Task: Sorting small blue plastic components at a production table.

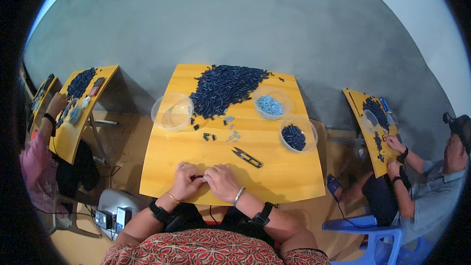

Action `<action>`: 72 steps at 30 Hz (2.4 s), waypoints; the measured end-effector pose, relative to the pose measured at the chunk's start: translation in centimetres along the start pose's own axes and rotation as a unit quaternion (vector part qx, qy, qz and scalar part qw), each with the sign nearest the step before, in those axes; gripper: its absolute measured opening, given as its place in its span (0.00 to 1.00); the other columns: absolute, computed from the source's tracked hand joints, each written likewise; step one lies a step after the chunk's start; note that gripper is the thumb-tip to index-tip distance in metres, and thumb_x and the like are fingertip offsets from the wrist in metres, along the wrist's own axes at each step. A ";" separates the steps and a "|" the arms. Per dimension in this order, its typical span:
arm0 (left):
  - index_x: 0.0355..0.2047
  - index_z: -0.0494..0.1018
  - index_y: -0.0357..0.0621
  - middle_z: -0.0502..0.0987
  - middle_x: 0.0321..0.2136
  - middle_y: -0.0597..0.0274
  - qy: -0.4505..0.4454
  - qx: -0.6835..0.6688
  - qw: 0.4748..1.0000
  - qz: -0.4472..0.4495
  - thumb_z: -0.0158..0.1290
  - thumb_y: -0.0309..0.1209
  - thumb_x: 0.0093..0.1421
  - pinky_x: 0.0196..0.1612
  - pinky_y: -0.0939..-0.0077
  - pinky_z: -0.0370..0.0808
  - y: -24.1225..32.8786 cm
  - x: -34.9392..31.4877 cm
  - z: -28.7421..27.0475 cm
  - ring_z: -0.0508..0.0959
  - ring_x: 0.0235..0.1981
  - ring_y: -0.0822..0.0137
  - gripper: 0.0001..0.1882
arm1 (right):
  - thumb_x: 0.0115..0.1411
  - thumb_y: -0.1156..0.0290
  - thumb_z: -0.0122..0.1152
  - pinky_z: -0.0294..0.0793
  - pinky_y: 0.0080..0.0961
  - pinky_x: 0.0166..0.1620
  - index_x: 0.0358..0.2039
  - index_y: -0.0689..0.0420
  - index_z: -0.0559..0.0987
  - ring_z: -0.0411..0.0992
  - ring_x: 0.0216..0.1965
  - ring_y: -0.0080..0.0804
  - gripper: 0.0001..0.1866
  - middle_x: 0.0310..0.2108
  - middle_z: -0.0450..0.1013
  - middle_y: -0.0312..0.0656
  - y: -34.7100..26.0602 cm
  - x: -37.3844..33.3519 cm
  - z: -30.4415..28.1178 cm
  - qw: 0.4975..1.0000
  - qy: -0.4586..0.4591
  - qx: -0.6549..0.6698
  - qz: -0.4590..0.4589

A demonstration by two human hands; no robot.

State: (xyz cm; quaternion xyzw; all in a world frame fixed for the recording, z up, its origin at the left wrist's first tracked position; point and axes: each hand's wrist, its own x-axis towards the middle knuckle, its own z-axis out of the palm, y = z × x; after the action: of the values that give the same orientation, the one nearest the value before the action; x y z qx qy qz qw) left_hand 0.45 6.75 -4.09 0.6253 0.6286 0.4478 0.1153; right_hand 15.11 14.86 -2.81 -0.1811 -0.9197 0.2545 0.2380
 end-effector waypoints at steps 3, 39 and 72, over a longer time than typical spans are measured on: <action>0.20 0.73 0.42 0.71 0.18 0.59 -0.015 -0.095 0.995 -0.035 0.58 0.29 0.45 0.31 0.71 0.65 0.7 0.2 -0.7 0.70 0.21 0.59 0.06 | 0.51 0.74 0.52 0.64 0.35 0.34 0.31 0.58 0.69 0.66 0.30 0.44 0.06 0.25 0.66 0.44 -1.3 -0.5 -1.0 0.997 0.058 0.053 -0.009; 0.32 0.75 0.37 0.75 0.25 0.64 -0.066 -0.310 0.934 -0.166 0.49 0.30 0.57 0.35 0.83 0.70 -0.4 -0.8 -1.0 0.72 0.28 0.77 0.09 | 0.49 0.76 0.53 0.66 0.36 0.35 0.28 0.60 0.72 0.68 0.32 0.45 0.04 0.26 0.70 0.48 4.3 3.7 -10.1 0.982 0.163 -0.066 0.068; 0.36 0.72 0.34 0.75 0.26 0.60 0.019 -0.628 0.735 -0.255 0.49 0.26 0.56 0.32 0.77 0.74 -1.7 -0.3 -2.0 0.74 0.26 0.71 0.09 | 0.50 0.78 0.52 0.68 0.31 0.34 0.28 0.59 0.74 0.68 0.29 0.42 0.04 0.25 0.68 0.45 -2.1 4.9 0.5 0.979 0.086 0.185 0.010</action>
State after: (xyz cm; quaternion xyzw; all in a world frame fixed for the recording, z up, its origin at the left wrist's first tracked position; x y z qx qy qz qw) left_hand -2.09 5.92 -4.25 0.2186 0.3426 0.7064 0.5795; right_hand 10.38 15.17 -0.29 -0.1641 -0.8308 0.4063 0.3432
